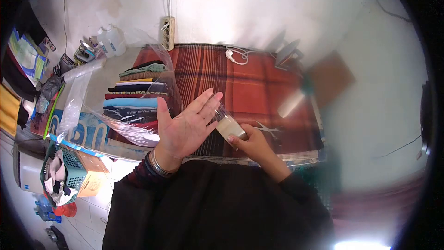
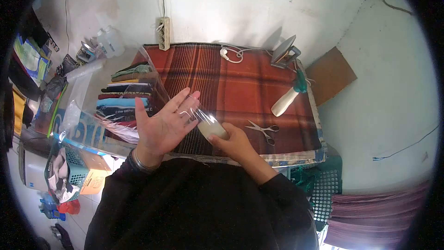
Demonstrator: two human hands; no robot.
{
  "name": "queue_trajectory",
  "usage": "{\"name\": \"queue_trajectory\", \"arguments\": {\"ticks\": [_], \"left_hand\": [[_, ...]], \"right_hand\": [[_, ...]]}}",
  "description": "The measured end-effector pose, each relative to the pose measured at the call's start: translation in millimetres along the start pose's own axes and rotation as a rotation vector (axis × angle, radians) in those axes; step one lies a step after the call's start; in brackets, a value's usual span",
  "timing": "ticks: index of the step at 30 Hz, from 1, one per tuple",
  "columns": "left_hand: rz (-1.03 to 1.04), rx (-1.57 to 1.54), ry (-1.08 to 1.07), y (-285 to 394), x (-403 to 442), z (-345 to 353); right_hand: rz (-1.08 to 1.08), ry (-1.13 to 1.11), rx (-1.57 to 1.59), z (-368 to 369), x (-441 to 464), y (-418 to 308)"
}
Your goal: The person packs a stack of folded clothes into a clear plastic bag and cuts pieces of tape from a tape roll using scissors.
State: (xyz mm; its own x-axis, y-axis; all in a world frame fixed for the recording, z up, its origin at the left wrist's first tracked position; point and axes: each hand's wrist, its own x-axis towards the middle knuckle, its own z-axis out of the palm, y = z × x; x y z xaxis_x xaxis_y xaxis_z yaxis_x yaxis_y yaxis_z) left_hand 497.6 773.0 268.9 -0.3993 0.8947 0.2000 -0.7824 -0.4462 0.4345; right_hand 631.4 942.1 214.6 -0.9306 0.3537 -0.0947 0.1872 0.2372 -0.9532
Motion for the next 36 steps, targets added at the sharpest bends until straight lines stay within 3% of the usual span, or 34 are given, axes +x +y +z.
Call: {"name": "queue_trajectory", "arguments": {"ticks": [7, 10, 12, 14, 16, 19, 22, 25, 27, 29, 33, 36], "left_hand": [[-0.052, 0.015, -0.042, -9, 7, -2], [-0.094, 0.098, -0.043, -13, 14, 2], [-0.195, 0.249, -0.071, -15, 20, 0], [-0.265, 0.321, -0.050, -16, 23, -2], [-0.324, 0.398, -0.040, -15, 24, -2], [-0.384, 0.487, -0.029, -7, 24, -6], [-0.381, 0.401, -0.135, 3, 24, -16], [-0.427, 0.455, -0.130, 11, 24, -14], [-0.428, 0.468, -0.185, 14, 25, -11], [-0.420, 0.486, -0.243, 19, 26, -7], [-0.392, 0.575, -0.427, 27, 23, -5], [-0.382, 0.581, -0.504, 32, 19, -2]], "right_hand": [[0.053, -0.028, 0.169, 3, 7, 21], [-0.023, 0.047, 0.032, -7, 9, 33], [0.020, 0.384, -0.077, -28, 14, 41], [-0.027, 0.534, -0.560, -67, 26, 98], [0.170, 0.508, -0.922, -98, 10, 139], [0.145, 0.466, -1.005, -115, -19, 204], [0.059, 0.387, -0.970, -125, -41, 216], [-0.045, 0.554, -0.755, -139, -33, 212], [-0.019, 0.503, -0.880, -143, -27, 204], [0.291, 0.228, -1.113, -145, -12, 192], [0.459, 0.138, -1.145, -133, -8, 165], [0.401, 0.113, -1.199, -133, -14, 172]]}}
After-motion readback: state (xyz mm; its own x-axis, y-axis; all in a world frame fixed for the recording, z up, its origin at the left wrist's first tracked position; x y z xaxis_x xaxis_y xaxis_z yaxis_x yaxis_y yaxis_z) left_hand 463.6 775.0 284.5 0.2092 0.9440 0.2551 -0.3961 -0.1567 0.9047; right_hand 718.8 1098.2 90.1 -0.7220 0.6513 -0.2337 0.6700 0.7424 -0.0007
